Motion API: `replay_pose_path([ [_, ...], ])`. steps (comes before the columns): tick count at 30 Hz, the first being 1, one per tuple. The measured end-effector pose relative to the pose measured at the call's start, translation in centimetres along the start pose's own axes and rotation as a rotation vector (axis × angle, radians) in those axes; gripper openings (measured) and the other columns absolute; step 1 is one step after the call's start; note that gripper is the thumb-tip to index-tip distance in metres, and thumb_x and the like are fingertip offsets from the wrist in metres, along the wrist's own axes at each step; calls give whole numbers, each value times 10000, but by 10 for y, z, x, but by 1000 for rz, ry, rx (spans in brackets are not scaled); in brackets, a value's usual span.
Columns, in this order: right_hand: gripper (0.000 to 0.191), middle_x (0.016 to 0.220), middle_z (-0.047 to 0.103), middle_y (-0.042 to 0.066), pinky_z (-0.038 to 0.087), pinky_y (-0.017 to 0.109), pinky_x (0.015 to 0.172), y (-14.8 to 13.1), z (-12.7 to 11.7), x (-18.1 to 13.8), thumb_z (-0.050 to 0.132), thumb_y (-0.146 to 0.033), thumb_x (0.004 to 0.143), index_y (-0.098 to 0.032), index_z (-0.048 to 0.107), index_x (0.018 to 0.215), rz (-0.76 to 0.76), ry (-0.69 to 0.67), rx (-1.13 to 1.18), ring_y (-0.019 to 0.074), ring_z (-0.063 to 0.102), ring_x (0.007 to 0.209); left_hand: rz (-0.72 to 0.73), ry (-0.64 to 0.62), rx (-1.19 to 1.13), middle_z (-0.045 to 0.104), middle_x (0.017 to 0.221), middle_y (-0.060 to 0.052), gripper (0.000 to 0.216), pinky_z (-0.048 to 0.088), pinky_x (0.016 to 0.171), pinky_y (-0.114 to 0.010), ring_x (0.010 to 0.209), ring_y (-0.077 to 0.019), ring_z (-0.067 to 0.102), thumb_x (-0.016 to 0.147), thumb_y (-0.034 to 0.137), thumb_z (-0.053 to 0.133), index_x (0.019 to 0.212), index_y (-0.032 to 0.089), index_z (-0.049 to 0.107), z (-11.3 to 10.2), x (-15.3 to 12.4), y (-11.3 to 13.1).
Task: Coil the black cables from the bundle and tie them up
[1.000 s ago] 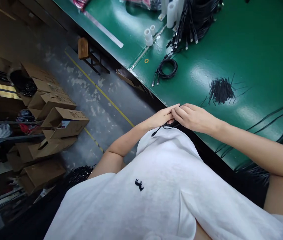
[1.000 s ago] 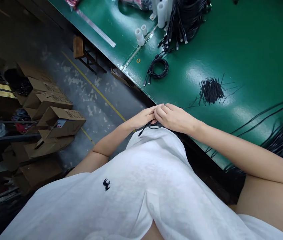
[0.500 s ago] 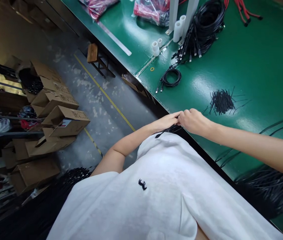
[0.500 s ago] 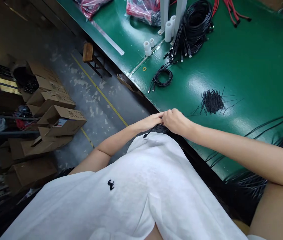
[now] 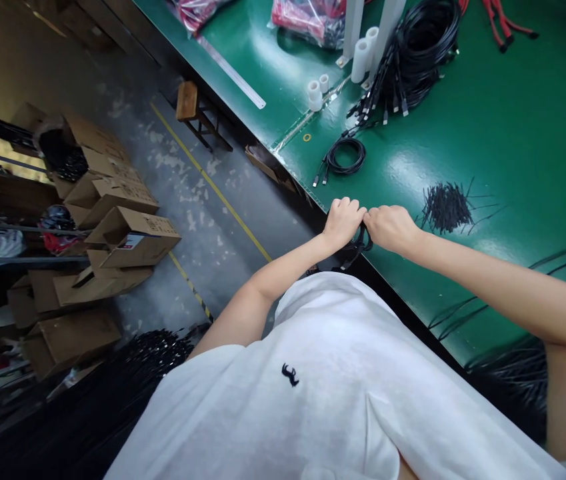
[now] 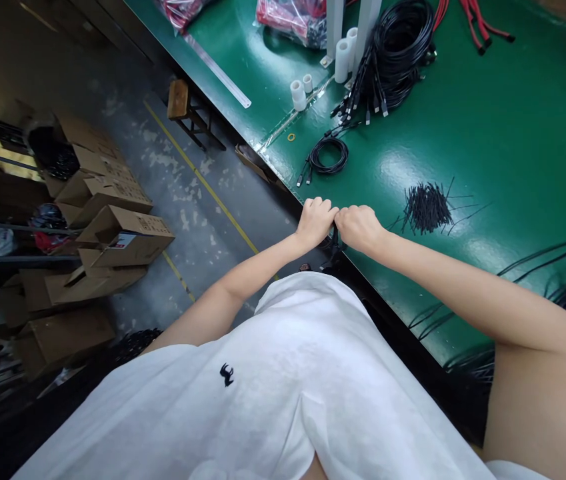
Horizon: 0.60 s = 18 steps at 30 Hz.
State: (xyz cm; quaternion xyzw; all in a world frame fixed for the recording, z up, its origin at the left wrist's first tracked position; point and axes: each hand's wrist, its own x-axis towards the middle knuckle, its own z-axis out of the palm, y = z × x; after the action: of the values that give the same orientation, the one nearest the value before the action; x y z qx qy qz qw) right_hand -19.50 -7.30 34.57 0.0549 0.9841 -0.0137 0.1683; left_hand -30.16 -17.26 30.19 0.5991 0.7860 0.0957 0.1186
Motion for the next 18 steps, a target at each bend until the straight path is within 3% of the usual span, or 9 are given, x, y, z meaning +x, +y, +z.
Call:
replay_pose_path([
  [4,345,862,639,173,175,325,616,7,12,2,313,-76,909,-50,656,940,-54,-10,-27,219,521,747,-29,-30,-31,620,1056,-206,271,334,908,-466,1100,-343,505,967,183,435,914,99,687,3,-1,4],
  [7,315,843,623,169,167,325,619,13,13,1,336,-73,896,-60,651,912,-82,-4,-57,226,506,745,-84,-123,-149,605,1132,-204,213,389,922,-450,1110,-337,539,932,270,558,985,93,665,-4,-13,7],
  [11,261,835,625,167,175,321,621,21,13,0,389,-84,884,-63,649,886,-106,-46,-84,249,527,766,-229,-389,-640,676,999,-124,353,504,823,-363,904,-225,651,958,333,520,1193,73,566,3,-28,25],
  [14,226,842,634,163,193,318,621,21,17,-5,432,-105,885,-59,653,882,-130,-109,-117,261,553,787,-181,-532,-950,714,948,-59,339,545,812,-305,841,-149,681,977,223,453,1291,107,503,10,-38,37],
  [16,210,822,635,146,209,319,615,19,23,-13,447,-106,889,-75,655,875,-167,-94,-123,251,553,760,-83,-390,-862,701,1095,-96,289,532,922,-354,1005,-181,674,982,214,443,1227,138,576,8,-43,36],
  [18,213,809,636,127,232,324,612,15,28,-24,445,-80,888,-93,658,890,-234,-2,-126,233,541,723,15,-133,-615,619,1300,-141,291,451,1060,-450,1251,-264,566,958,237,508,1214,152,617,5,-44,26],
])
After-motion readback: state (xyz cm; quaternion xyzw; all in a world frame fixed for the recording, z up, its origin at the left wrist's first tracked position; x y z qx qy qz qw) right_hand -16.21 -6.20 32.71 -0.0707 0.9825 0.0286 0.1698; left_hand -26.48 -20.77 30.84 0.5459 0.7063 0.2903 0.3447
